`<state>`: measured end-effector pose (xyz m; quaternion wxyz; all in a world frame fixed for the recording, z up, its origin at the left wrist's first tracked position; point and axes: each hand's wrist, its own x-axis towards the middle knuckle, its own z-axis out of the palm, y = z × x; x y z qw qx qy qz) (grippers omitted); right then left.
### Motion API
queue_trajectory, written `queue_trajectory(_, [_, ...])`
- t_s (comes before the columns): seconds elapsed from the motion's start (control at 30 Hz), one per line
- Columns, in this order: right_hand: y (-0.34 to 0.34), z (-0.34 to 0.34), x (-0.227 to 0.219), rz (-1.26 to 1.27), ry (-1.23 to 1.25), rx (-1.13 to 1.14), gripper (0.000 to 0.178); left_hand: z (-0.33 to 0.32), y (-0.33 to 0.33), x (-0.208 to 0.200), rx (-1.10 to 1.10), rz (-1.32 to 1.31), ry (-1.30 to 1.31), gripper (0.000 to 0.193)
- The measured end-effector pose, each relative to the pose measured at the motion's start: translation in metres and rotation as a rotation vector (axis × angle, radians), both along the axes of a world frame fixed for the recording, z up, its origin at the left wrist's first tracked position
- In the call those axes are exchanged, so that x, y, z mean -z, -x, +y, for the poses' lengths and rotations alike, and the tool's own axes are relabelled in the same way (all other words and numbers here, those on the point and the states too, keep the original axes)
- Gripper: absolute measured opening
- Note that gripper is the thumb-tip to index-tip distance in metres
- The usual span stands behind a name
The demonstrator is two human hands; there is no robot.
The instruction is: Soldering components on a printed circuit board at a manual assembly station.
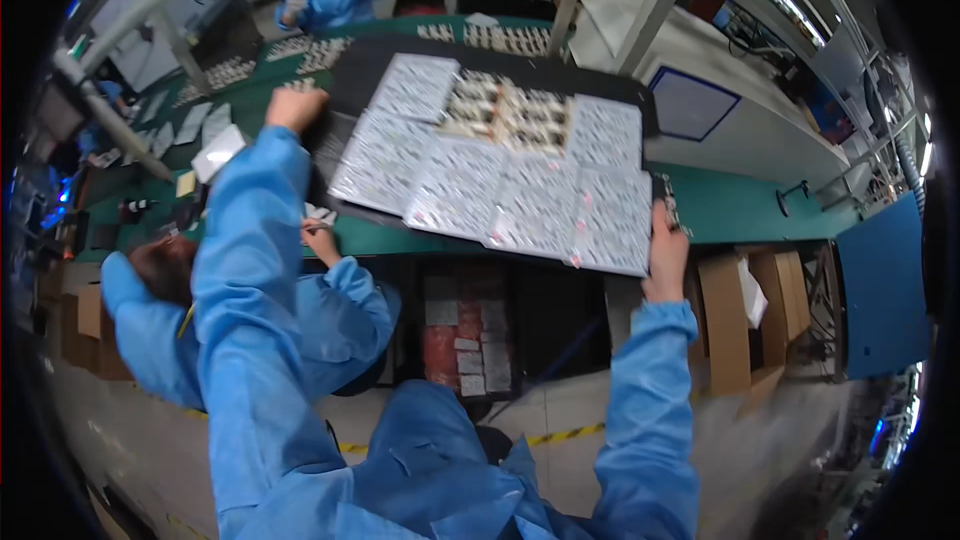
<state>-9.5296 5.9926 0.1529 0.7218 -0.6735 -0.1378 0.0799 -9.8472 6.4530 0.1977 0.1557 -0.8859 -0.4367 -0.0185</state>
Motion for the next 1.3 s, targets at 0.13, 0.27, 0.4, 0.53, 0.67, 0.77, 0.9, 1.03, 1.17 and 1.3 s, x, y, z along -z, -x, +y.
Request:
queue_trajectory(0.13, [0.03, -0.029, -0.054, 0.157, 0.06, -0.007, 0.028, 0.002, -0.005, -0.007, -0.291, -0.703, 0.484, 0.055])
queue_trajectory(0.27, [0.053, -0.051, -0.073, 0.163, 0.11, 0.04, 0.031, -0.017, -0.003, -0.017, -0.321, -0.801, 0.64, 0.044])
queue_trajectory(0.4, [0.076, -0.045, -0.091, 0.163, 0.079, 0.032, 0.034, -0.025, 0.011, -0.037, -0.293, -0.771, 0.682, 0.035])
queue_trajectory(0.53, [0.084, -0.037, -0.092, 0.118, 0.06, 0.078, 0.036, -0.02, 0.01, -0.052, -0.215, -0.761, 0.774, 0.031])
queue_trajectory(0.67, [0.092, -0.042, -0.089, 0.134, 0.094, 0.111, 0.038, -0.002, 0.008, -0.036, -0.134, -0.769, 0.701, 0.033])
queue_trajectory(0.77, [0.099, -0.047, -0.084, 0.177, 0.111, 0.136, 0.037, 0.0, 0.002, -0.05, -0.061, -0.743, 0.786, 0.037])
queue_trajectory(0.9, [0.11, -0.044, -0.08, 0.193, 0.065, 0.176, 0.037, 0.008, -0.004, -0.044, -0.013, -0.75, 0.729, 0.035])
queue_trajectory(1.03, [0.124, -0.044, -0.076, 0.182, 0.104, 0.203, 0.039, 0.014, -0.011, -0.05, 0.101, -0.718, 0.749, 0.032])
queue_trajectory(1.17, [0.158, -0.013, -0.121, 0.159, 0.38, 0.371, 0.047, 0.023, -0.017, -0.042, 0.215, -0.729, 0.74, 0.029])
queue_trajectory(1.3, [0.166, -0.004, -0.131, 0.229, 0.551, 0.487, 0.048, 0.022, -0.02, -0.046, 0.214, -0.716, 0.766, 0.029])
